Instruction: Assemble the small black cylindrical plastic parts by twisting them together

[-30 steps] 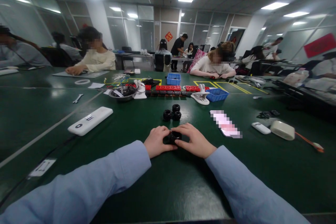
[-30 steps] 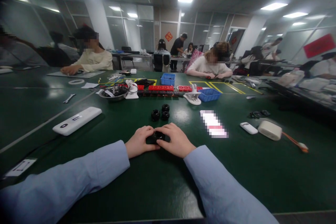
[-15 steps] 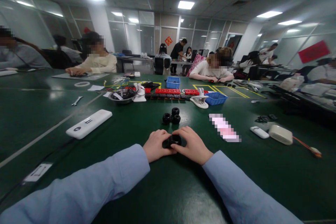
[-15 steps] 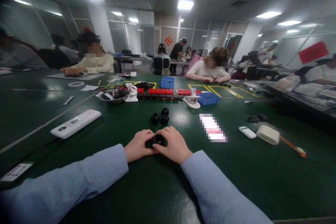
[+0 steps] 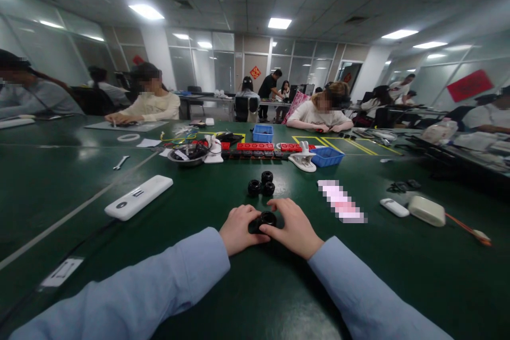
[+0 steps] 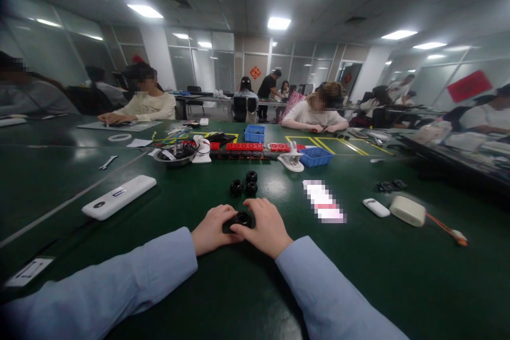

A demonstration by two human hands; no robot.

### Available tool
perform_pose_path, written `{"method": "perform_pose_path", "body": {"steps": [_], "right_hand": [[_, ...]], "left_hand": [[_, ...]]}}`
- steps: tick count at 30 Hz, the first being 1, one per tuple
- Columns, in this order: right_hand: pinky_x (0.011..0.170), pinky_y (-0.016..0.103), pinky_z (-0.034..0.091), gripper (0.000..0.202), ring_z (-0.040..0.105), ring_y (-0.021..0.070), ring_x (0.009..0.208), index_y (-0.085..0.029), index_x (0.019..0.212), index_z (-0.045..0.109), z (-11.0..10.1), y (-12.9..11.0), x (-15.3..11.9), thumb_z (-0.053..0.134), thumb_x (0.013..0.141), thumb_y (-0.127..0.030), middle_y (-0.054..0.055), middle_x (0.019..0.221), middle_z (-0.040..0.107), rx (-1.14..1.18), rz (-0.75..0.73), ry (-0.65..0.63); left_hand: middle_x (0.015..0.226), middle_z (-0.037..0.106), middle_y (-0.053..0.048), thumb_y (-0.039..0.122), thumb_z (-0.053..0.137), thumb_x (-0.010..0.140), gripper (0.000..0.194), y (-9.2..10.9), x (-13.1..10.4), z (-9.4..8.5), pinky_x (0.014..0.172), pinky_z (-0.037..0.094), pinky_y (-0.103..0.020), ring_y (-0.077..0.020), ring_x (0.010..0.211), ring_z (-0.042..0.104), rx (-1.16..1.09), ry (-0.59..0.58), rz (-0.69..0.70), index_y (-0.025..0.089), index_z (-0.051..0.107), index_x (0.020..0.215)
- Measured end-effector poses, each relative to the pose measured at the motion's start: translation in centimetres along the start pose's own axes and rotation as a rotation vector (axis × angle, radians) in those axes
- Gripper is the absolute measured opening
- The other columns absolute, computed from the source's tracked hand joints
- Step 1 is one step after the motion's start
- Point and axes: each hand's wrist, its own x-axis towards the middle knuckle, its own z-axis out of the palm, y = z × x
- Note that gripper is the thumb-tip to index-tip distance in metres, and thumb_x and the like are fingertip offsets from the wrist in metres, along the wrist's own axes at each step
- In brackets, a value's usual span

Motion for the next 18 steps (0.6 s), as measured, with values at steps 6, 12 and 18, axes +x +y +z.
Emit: {"method": "perform_pose_path", "body": {"steps": [6, 12, 18], "right_hand": [[0.074, 0.035, 0.043, 0.021, 0.052, 0.0214, 0.083, -0.016, 0.089, 0.058, 0.34, -0.16, 0.06, 0.064, 0.073, -0.029, 0.005, 0.084, 0.06, -0.033, -0.034, -0.023], [0.08, 0.037, 0.042, 0.03, 0.052, 0.0216, 0.09, -0.019, 0.105, 0.057, 0.19, -0.24, -0.06, 0.058, 0.075, -0.021, 0.006, 0.095, 0.061, 0.001, -0.128, -0.053], [0.081, 0.04, 0.042, 0.044, 0.052, 0.0249, 0.092, -0.016, 0.108, 0.052, 0.16, -0.47, -0.12, 0.065, 0.071, -0.036, 0.009, 0.098, 0.059, -0.037, -0.037, 0.031]], "left_hand": [[0.092, 0.056, -0.003, 0.049, 0.067, 0.066, 0.039, 0.31, -0.13, -0.07, 0.079, 0.038, -0.036, -0.0222, 0.089, 0.05, -0.008, 0.02, 0.006, 0.022, 0.061, 0.094], [0.095, 0.056, -0.004, 0.051, 0.066, 0.066, 0.041, 0.21, -0.16, -0.01, 0.08, 0.039, -0.037, -0.0229, 0.09, 0.05, 0.033, 0.02, -0.004, 0.02, 0.06, 0.092], [0.094, 0.056, -0.003, 0.051, 0.065, 0.066, 0.04, 0.16, -0.08, -0.06, 0.079, 0.039, -0.037, -0.0229, 0.09, 0.05, 0.021, 0.0, -0.003, 0.022, 0.061, 0.093]]}}
